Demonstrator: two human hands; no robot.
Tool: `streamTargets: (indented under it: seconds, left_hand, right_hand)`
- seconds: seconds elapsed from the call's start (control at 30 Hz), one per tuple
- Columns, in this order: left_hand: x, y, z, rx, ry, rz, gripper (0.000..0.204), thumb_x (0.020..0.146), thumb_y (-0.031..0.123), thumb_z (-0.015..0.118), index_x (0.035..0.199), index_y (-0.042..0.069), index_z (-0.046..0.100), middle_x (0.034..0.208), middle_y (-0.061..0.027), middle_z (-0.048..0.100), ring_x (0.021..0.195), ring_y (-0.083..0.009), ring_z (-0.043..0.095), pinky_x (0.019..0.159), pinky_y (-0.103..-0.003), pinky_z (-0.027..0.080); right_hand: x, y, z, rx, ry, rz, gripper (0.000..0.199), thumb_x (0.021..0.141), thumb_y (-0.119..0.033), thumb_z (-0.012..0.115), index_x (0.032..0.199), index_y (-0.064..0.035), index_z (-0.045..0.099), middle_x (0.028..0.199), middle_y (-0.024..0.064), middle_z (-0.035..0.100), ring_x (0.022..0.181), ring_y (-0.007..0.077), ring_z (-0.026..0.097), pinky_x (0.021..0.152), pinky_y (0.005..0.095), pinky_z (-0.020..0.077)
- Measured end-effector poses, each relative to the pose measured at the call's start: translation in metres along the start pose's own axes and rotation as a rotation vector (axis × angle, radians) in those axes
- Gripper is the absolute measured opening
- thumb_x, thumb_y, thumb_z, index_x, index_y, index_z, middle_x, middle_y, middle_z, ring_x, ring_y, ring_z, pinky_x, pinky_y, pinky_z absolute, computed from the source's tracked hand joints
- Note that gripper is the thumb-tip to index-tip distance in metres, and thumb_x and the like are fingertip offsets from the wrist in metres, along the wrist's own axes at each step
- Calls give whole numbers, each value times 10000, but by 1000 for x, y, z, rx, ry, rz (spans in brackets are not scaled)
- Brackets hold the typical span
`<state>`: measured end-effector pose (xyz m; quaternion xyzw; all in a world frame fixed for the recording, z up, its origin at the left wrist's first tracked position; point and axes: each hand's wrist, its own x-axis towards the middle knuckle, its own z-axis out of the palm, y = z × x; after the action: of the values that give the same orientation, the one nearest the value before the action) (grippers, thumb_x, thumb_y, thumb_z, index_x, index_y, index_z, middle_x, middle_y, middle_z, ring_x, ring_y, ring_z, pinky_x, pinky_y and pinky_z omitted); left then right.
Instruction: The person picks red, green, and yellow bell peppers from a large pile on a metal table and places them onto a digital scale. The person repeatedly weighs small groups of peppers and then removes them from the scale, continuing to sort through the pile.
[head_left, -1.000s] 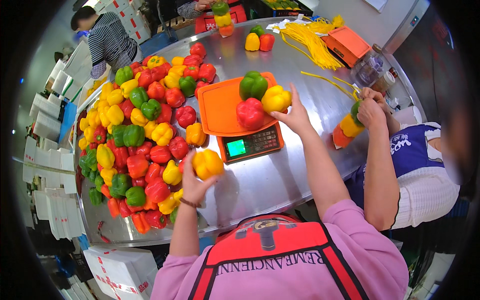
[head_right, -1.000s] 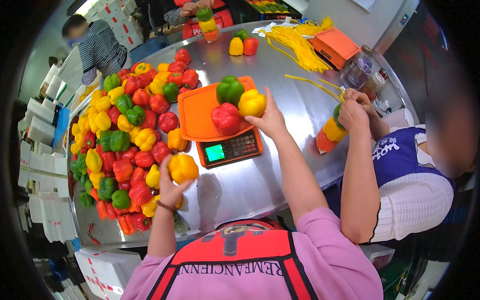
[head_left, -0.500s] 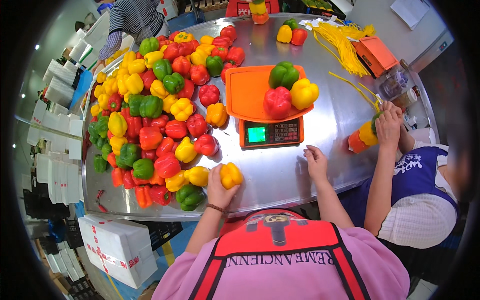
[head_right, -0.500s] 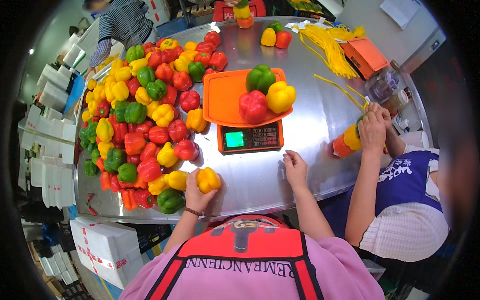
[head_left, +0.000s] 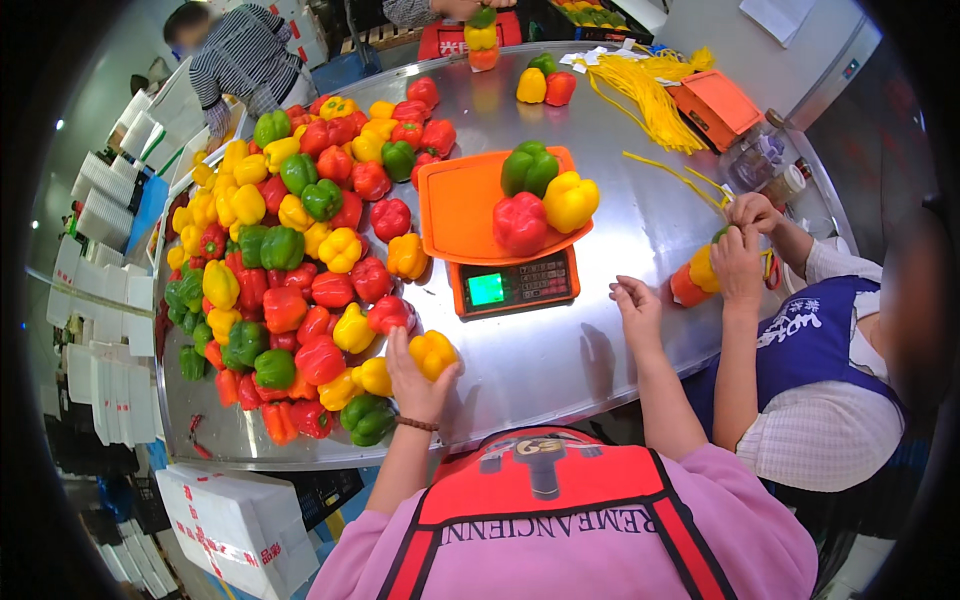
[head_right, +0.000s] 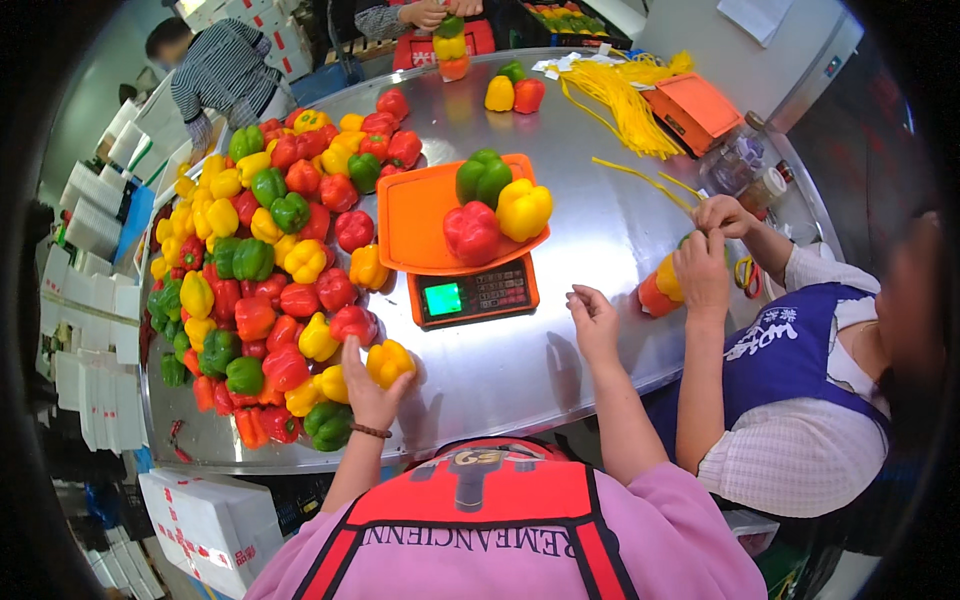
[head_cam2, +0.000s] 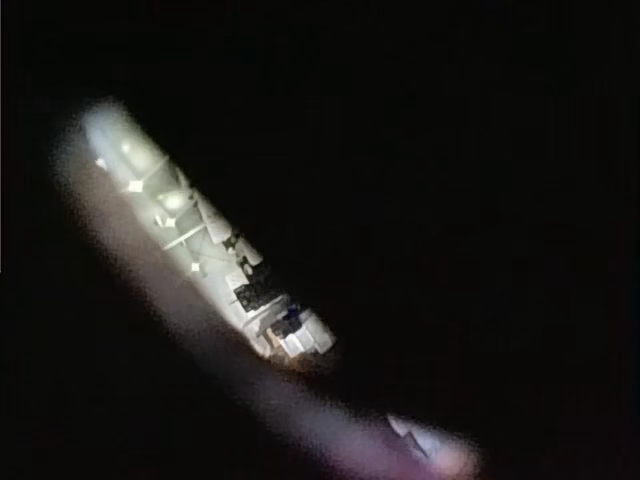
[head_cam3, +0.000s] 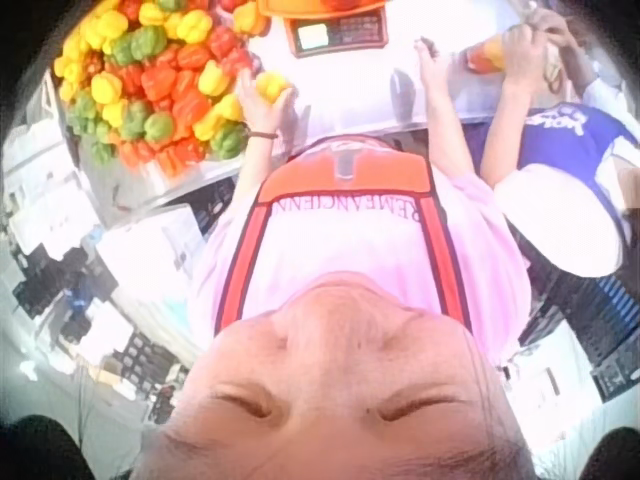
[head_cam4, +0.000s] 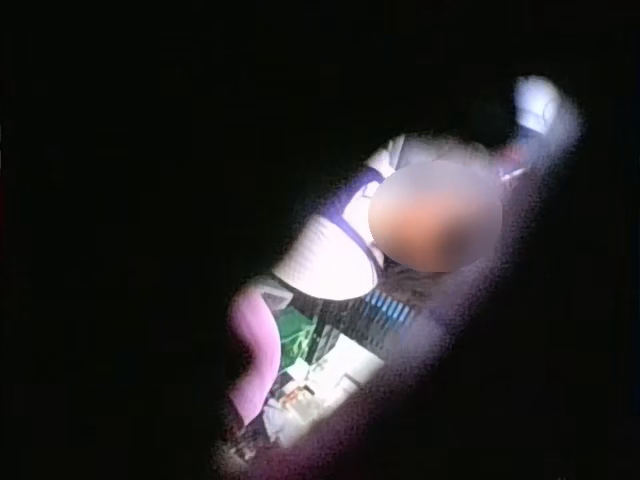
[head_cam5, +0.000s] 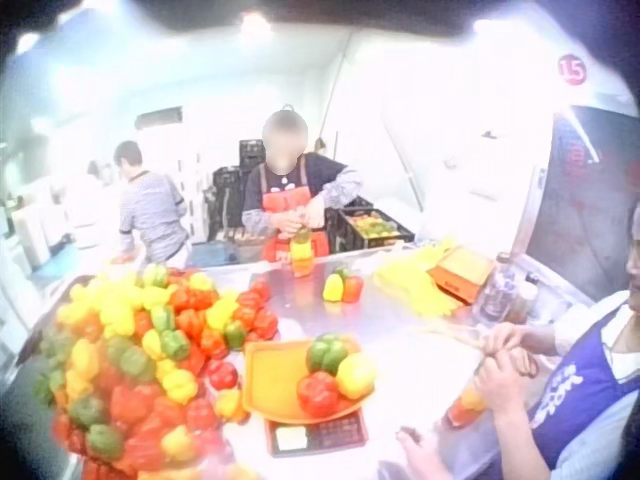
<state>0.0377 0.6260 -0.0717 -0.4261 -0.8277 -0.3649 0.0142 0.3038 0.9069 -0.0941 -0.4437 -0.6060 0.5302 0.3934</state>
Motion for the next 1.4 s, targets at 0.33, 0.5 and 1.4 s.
streamTargets:
  seconds: [0.33,0.5,1.4]
  left_hand:
    - [95,49,29,-1169,33,-465,640,954,76,602,1489,67,252,1376,-154,481,1160,-222,570,1014,-335,443]
    - [117,90,78,-984,-133,-299,846,848,109,747,1515,49,231,1456,-193,392,1273,-291,492,1046,-403,429]
    - [107,78,50,-770,-37,-231,935,771,112,798,1518,52,238,1499,-152,335,1294,-290,474,1054,-418,405]
  right_hand:
    - [58,-66,19,100,65,21,411,975,-219,608,1310,12,551,1240,143,643,1135,219,617,968,344,474]
    - [96,-59,76,-218,13,-437,591,902,-300,694,1375,-6,494,1299,187,594,1180,294,580,977,387,464]
    - [194,-54,53,-21,-116,-222,432,1004,-342,566,1318,-44,576,1237,103,657,1161,170,581,956,313,448]
